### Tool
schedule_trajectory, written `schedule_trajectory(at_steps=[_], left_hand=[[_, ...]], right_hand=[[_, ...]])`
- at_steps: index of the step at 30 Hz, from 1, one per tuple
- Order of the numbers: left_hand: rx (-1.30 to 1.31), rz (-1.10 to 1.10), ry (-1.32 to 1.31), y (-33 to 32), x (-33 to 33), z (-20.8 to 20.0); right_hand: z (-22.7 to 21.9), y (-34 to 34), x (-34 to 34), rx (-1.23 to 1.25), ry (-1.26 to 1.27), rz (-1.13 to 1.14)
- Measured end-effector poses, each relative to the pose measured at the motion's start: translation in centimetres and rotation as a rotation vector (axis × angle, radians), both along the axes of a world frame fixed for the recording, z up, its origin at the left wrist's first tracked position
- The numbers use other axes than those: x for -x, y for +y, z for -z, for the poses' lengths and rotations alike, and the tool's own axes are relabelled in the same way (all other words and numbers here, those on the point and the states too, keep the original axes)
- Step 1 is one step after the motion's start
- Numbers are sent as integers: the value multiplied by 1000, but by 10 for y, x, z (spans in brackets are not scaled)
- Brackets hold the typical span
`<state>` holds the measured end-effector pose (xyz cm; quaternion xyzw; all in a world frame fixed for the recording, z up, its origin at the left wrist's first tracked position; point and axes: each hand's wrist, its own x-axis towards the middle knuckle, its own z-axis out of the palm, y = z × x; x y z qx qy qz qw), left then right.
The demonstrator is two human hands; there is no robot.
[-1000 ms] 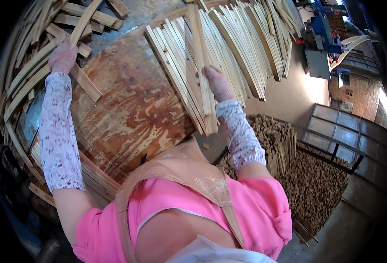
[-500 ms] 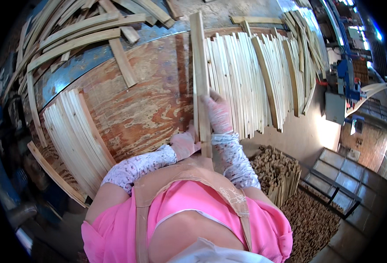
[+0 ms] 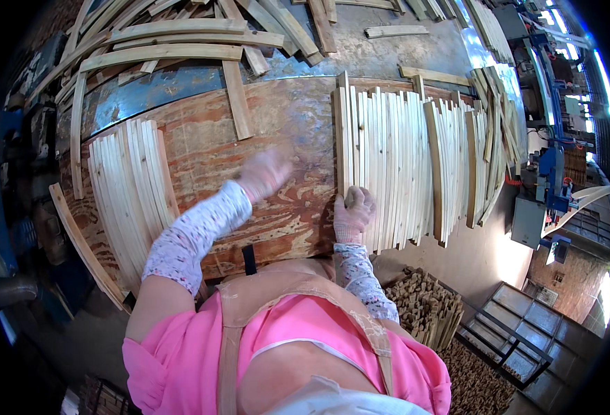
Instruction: The person repeatedly picks up thin wooden planks from a pile and arranges them into neat stacks on a large metal table. They handle the planks one at a time or in small groups, aligning them vertically and occasionally adjusting the stacks.
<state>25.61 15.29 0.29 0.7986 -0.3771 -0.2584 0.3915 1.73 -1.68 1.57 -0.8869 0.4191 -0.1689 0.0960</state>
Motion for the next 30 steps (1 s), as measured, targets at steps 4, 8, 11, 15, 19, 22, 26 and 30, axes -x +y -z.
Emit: schedule_trajectory(at_steps=[4,8,11,15,19,22,26,30], left_hand=[[-67,-225,-81,-43,-90,-8],[-59,-174,-19,-131,-113,-44],[-34,-206,-67,-200,-122,-32],[-212,-67,-33,-258,-143,-26],[-208,-51,-33,-259,-145,-51],[1,-80,-10,-238,-143,-75],[227,-78,291,-195,-100,-121],[324,-395,593,-147,-4,-6]], right_hand=[[-2,2,-7,83,16,-36],[-2,0,-2,56,80,-30],[6,-4,-3,73,57,-37],[5,-7,-2,47,-47,-85],[-2,-4,-4,30,-151,-74],[-14,-1,-5,-31,-165,-78],[-26,-11,10,-238,-68,-21],[-41,-18,9,-254,-174,-33]])
